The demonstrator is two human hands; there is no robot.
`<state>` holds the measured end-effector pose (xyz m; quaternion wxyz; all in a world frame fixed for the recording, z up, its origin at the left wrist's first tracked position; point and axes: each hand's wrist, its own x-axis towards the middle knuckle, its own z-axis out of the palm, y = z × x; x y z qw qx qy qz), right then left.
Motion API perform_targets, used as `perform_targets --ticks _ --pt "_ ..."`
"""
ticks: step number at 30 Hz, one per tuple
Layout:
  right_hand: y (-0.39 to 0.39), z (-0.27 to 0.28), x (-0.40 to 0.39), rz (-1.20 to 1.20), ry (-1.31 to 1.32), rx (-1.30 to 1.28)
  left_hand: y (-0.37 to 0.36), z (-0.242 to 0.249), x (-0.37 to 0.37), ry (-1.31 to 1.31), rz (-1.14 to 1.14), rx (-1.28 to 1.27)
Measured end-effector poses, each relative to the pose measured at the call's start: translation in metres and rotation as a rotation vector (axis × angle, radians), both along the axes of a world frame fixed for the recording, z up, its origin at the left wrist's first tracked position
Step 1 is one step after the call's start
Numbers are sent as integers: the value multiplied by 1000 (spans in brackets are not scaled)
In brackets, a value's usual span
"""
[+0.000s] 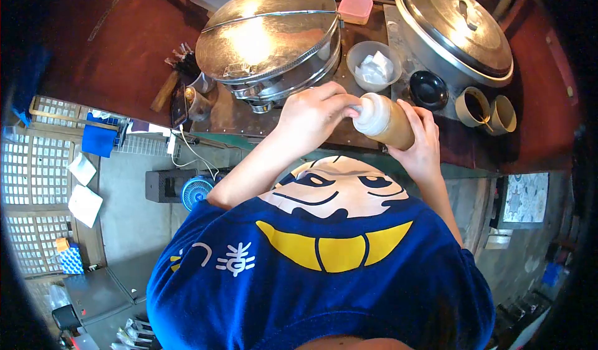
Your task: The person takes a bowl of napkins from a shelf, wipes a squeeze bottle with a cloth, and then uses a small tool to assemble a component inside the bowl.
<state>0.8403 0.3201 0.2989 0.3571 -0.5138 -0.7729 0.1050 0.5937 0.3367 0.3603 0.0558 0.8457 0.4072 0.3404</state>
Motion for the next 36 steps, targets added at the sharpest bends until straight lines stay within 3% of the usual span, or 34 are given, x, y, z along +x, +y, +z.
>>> perform_targets --ticks 8,14,17,26,36 --pt "-2 1 12 -1 -59 -26 1 9 -5 126 -125 -190" --pt "-7 3 14 4 -61 -31 0 11 -2 -11 -72 -218" --pt "-7 3 15 12 -59 -20 -1 17 -4 57 -65 -256" --pt "-7 7 15 43 -53 -16 -3 7 5 100 -149 -65" --pt "-9 4 17 31 -41 -24 -3 19 1 105 -179 -125"
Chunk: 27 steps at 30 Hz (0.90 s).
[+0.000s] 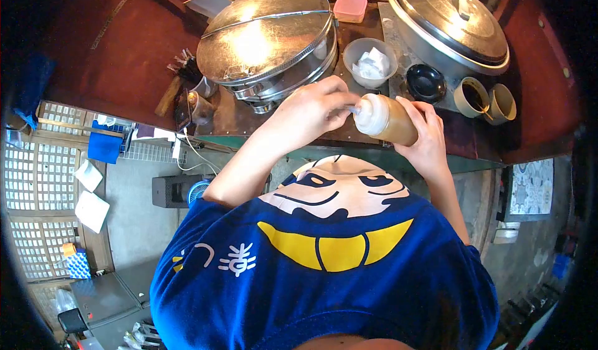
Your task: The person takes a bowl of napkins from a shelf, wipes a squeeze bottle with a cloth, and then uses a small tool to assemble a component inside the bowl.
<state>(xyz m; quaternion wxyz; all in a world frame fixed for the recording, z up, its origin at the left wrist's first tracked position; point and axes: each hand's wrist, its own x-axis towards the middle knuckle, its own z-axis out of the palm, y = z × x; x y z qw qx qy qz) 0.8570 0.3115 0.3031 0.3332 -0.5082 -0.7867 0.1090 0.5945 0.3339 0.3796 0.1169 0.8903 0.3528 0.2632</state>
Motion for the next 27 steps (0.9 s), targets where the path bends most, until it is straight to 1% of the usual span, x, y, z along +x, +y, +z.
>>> perform_targets --ticks 2,5,11,23,25,27 --pt "0 0 0 -8 5 0 1 -1 2 -13 80 64" --pt "0 2 1 -13 5 5 0 1 0 105 110 110" --pt "0 4 2 3 6 14 6 -6 1 64 22 136" --pt "3 3 0 -7 26 17 10 -20 7 -32 12 149" --pt "6 2 -3 8 26 39 9 -19 5 -13 1 145" --pt "9 -1 -7 27 51 64 6 -22 3 26 37 118"
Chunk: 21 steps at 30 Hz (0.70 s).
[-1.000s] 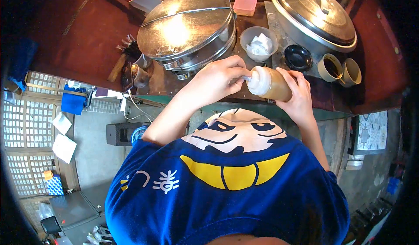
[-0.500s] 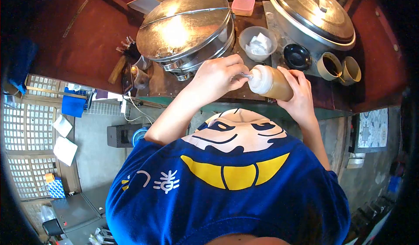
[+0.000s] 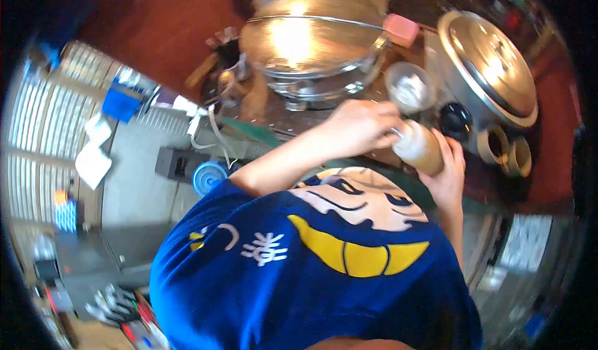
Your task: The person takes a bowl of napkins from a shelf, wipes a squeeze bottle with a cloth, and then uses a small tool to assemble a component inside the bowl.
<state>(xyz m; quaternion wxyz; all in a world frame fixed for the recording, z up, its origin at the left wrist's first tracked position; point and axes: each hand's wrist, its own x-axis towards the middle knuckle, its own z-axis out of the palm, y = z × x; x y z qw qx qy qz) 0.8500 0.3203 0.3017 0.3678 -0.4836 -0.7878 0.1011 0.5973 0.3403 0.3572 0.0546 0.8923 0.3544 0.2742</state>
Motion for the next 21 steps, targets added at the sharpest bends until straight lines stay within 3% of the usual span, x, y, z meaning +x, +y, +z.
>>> perform_targets --ticks 9,21 --pt "-1 -22 1 11 -9 -78 -1 -24 0 -25 -9 26" --pt "4 -5 -6 36 -78 -62 -4 -32 -8 -105 62 56"
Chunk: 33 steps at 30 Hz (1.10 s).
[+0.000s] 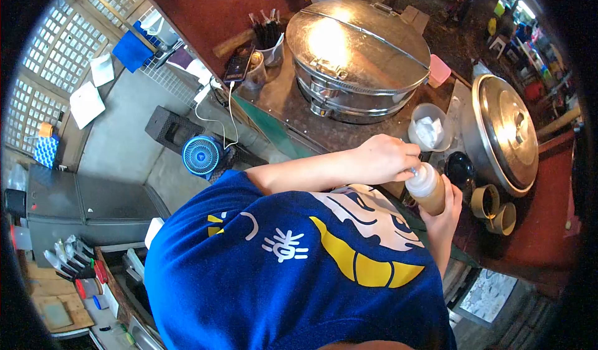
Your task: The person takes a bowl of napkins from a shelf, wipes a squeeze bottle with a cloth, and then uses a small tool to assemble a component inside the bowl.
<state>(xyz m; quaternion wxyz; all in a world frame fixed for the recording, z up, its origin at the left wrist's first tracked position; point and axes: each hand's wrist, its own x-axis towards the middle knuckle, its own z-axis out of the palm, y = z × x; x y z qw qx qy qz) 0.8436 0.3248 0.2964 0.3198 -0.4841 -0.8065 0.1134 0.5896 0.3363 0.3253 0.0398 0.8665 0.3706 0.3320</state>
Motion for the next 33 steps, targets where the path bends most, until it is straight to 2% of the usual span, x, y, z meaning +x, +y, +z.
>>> perform_targets --ticks 2,5,12,15,18,21,22,23,25,26,29,33 --pt "4 11 2 3 -40 27 1 0 0 -13 26 0" --pt "15 41 5 57 -141 127 5 1 0 -167 21 -1" --pt "25 145 4 -41 -581 231 13 22 11 -440 179 119" --pt "32 181 -2 -8 -682 565 19 28 18 -647 185 37" --pt "39 218 -10 86 -743 582 28 33 27 -804 194 26" --pt "44 238 -22 56 -915 807 30 44 33 -901 217 -63" --pt "36 246 -32 24 -940 773 37 42 32 -870 196 62" --pt "27 253 -42 -7 -966 739 38 45 31 -831 190 45" --pt "32 263 -40 38 -1069 853 38 55 29 -753 178 12" --pt "30 270 -44 38 -1096 826 43 53 29 -829 120 -108" --pt "46 275 -37 118 -1053 936 47 64 27 -940 -30 -331" --pt "51 283 -35 193 -990 1007 48 80 23 -904 -126 -496"
